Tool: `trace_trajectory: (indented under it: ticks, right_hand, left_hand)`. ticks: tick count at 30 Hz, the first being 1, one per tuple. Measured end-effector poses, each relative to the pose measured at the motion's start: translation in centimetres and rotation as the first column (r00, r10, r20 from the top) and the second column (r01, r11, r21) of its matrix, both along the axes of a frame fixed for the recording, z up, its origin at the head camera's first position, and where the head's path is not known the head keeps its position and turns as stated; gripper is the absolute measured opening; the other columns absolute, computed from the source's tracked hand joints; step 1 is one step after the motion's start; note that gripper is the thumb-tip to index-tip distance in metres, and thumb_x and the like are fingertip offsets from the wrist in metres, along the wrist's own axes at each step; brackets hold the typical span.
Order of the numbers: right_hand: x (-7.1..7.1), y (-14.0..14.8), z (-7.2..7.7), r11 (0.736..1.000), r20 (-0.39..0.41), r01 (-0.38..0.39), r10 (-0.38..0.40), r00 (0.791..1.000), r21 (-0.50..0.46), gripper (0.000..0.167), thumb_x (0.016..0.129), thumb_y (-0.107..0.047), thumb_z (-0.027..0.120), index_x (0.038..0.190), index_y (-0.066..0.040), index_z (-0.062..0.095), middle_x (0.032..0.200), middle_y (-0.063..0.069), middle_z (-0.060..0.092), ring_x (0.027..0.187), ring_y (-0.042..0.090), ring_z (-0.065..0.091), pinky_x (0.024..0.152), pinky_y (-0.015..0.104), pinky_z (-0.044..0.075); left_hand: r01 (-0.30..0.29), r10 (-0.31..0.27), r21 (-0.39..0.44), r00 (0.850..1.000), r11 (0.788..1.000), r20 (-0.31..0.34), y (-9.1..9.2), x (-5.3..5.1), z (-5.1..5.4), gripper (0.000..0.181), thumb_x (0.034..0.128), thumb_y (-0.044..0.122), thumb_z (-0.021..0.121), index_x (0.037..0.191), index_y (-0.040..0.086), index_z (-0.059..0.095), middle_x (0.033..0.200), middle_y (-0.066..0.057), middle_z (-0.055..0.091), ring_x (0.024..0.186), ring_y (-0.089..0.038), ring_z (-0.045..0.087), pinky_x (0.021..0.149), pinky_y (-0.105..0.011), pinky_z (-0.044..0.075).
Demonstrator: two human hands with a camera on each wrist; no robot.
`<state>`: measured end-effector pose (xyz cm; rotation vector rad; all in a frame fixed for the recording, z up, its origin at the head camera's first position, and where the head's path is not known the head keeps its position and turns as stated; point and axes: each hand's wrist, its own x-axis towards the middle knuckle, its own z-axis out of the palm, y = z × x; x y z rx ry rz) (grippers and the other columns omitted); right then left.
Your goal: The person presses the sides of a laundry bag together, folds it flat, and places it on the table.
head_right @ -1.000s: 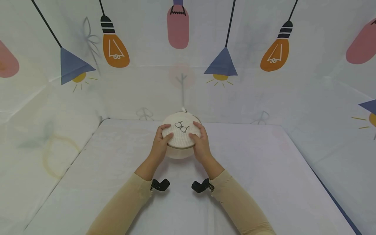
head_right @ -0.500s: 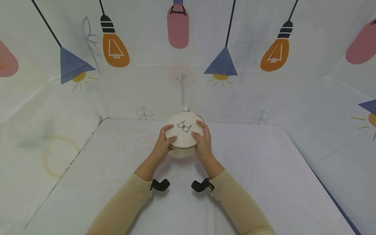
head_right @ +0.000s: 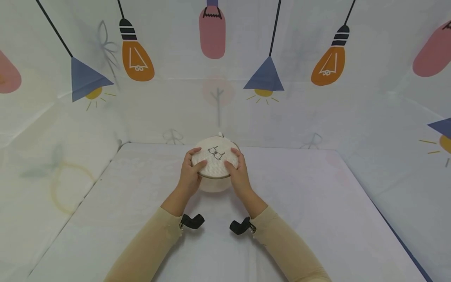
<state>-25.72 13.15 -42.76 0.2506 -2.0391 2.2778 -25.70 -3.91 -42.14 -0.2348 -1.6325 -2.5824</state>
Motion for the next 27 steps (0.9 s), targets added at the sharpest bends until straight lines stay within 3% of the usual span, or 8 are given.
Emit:
trace_trajectory:
  ticks: [7,17,24,27]
  right_hand:
    - [-0.2,0.6,0.3,0.999,-0.034,-0.002,0.003,0.999,0.040,0.054,0.106,-0.012,0.049,0.156,-0.016,0.028,0.164,0.002,0.020,0.148,0.017,0.026,0.120,0.034,0.022]
    - [-0.7,1.5,0.8,0.997,-0.065,-0.054,0.057,0.996,0.054,0.057,0.106,-0.009,0.046,0.158,-0.014,0.024,0.166,0.003,0.017,0.150,0.020,0.022,0.121,0.037,0.021]
    - [-1.2,2.3,1.0,0.992,-0.072,-0.094,0.100,0.992,0.088,0.058,0.106,-0.015,0.048,0.159,-0.019,0.026,0.164,0.000,0.020,0.142,0.024,0.036,0.106,0.028,0.041]
    - [-1.5,2.7,1.2,0.987,-0.059,-0.142,0.147,0.987,0.074,0.059,0.105,-0.014,0.047,0.159,-0.019,0.024,0.165,0.001,0.018,0.144,0.025,0.033,0.103,0.022,0.042]
  left_hand:
    - [0.041,-0.039,0.102,0.999,0.994,-0.016,-0.3,0.1,0.3,0.051,0.0945,-0.010,0.056,0.140,0.006,0.040,0.156,-0.016,0.032,0.136,-0.035,0.045,0.099,-0.031,0.051]
    - [0.066,-0.066,0.168,0.998,0.984,-0.004,-0.6,0.1,0.4,0.054,0.0919,-0.014,0.054,0.140,0.006,0.039,0.156,-0.014,0.031,0.136,-0.035,0.044,0.100,-0.032,0.050]
    - [0.109,-0.108,0.198,0.994,0.974,-0.015,-1.1,0.2,0.3,0.057,0.0909,-0.015,0.052,0.142,0.007,0.037,0.158,-0.010,0.027,0.136,-0.035,0.043,0.098,-0.032,0.051]
    - [0.128,-0.127,0.185,0.992,0.974,-0.017,-1.3,0.2,0.2,0.058,0.0901,-0.014,0.051,0.142,0.008,0.038,0.158,-0.011,0.028,0.134,-0.034,0.046,0.097,-0.033,0.052]
